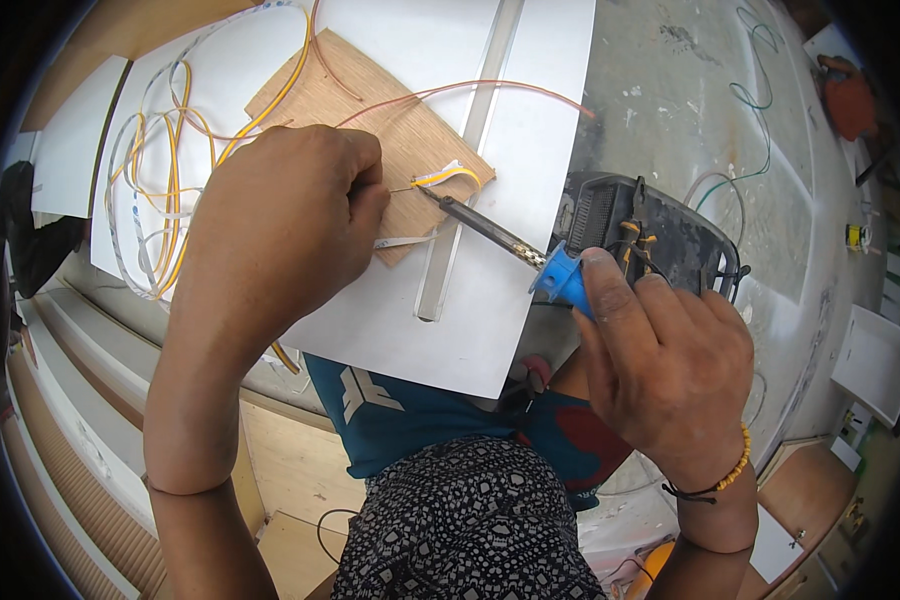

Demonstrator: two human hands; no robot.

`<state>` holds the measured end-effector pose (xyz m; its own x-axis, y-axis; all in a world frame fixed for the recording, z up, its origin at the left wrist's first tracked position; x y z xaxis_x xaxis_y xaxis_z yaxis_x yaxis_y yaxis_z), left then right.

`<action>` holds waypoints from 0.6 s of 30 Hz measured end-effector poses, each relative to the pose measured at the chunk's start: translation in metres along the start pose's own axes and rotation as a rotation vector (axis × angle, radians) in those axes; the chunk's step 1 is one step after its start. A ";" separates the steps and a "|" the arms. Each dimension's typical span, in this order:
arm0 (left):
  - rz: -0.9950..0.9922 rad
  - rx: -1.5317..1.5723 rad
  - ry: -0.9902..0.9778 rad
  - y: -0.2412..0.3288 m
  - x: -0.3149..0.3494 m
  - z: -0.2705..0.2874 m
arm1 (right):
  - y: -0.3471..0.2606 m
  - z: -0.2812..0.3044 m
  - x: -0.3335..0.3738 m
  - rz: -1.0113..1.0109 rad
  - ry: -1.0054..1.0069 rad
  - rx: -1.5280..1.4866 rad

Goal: The person solders wires to an LED strip. The person uses pliers to cut a wire, peels the end of the wire, and then uses a soldering iron to attach the wire to the contact point on the LED strip.

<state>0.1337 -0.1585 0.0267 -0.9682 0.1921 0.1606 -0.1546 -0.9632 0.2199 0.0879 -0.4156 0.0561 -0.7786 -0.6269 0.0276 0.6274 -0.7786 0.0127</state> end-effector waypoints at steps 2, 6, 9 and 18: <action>0.004 0.001 -0.005 0.000 0.000 0.000 | -0.001 0.001 0.000 -0.004 -0.003 0.005; 0.010 0.008 -0.011 0.001 -0.001 0.003 | -0.001 0.000 0.000 -0.016 -0.002 0.002; -0.039 0.015 0.052 0.000 0.001 0.004 | 0.000 0.002 0.000 -0.019 0.006 -0.002; -0.064 0.008 0.053 0.000 -0.002 0.002 | -0.001 0.001 0.001 -0.017 0.008 -0.016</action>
<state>0.1362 -0.1586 0.0281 -0.9654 0.2428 0.0950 -0.2152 -0.9477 0.2358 0.0869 -0.4155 0.0566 -0.7892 -0.6139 0.0197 0.6139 -0.7893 -0.0027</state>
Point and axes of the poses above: each hand's wrist, its own x-axis away from the middle knuckle, its own z-axis out of the back of the hand, y = z × x, the point moved 2 cm from there along -x, towards the middle knuckle, and after that the axes turned 3 degrees about -y, right-handed, at the moved point
